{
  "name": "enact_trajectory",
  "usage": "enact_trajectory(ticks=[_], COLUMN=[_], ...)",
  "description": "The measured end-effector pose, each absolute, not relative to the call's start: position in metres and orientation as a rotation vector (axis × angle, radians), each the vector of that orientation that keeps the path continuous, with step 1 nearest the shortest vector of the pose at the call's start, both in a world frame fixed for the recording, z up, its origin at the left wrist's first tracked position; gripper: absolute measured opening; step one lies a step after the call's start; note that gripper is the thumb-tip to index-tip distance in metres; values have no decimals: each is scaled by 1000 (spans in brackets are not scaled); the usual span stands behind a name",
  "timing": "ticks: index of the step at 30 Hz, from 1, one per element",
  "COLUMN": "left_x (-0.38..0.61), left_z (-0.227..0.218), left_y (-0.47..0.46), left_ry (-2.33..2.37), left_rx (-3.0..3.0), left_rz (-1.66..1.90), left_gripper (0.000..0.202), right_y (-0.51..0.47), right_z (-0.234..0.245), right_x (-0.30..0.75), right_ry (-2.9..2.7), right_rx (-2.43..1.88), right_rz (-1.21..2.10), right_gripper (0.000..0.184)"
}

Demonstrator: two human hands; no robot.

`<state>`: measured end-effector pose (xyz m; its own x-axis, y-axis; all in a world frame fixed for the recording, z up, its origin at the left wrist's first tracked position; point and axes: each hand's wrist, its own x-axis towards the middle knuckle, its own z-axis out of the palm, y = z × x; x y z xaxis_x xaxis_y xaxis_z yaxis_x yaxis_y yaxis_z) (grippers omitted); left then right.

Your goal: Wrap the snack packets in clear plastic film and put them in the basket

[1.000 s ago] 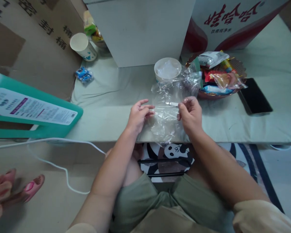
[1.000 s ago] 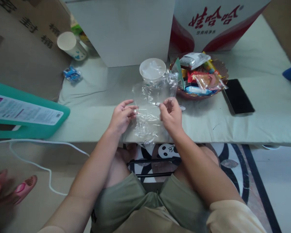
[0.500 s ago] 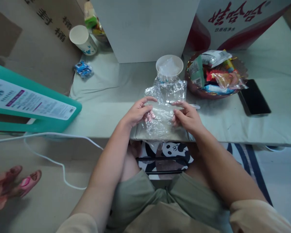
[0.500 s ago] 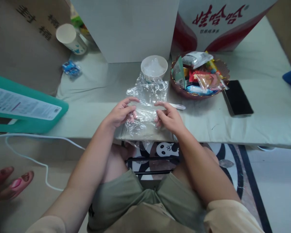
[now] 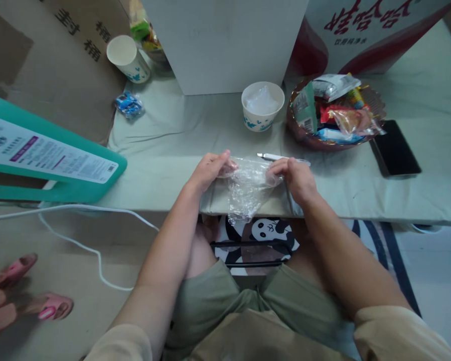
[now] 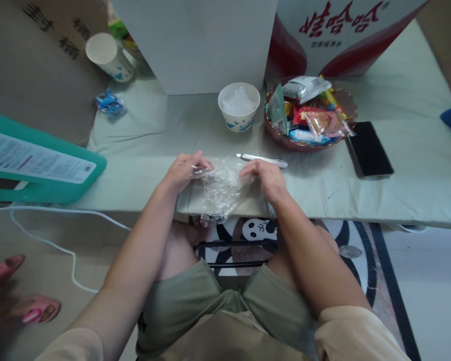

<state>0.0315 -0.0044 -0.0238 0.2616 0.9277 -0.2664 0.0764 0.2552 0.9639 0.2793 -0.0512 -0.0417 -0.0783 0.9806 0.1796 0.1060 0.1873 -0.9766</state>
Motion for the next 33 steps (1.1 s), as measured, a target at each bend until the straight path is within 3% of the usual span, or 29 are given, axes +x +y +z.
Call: enact_trajectory(ticks=[2,4,7,9,12,16,18,22,24,33], left_x=[36,39,41,39,34,33,35,41,43,44], left_z=[-26,-26,-25,-23,-18,-13,-14,-15,-16,-17], left_y=[-6,-6,-6,-4,-3,-8,-11,-13,-12,-13], left_ry=[1189,1157,1069,1029,981,940,989,1043,1068,1147], left_rx=[1287,1323,1183,1052,862,811,890,954,972,992], left_rz=[892,977,1085,1161,1168,743,646,810,868,922], left_gripper=[39,28,30,40,53,53,42,23,18,16], right_y=[-51,-52,-52,-52,-51,-45,-44,-46,-49,-55], right_z=[-42,-42,-45,-47,-47,-45,-45,-49,-50,-39], right_x=[274,268,259,254,251,253,254,253,252,252], right_ry=[-1411,-1362,-1185,-1099,-1028,-962,-893,-888,-958,-1144], right_rx=[-1237,-1274,-1205,-1168,-1148,-1125,-1115,-1174,-1211,-1166], right_rz=[969,933,1082,1216,1280,1233,1272,1460,1513,1489], right_gripper=[37,15,66,80,60,33,32,44,41,34])
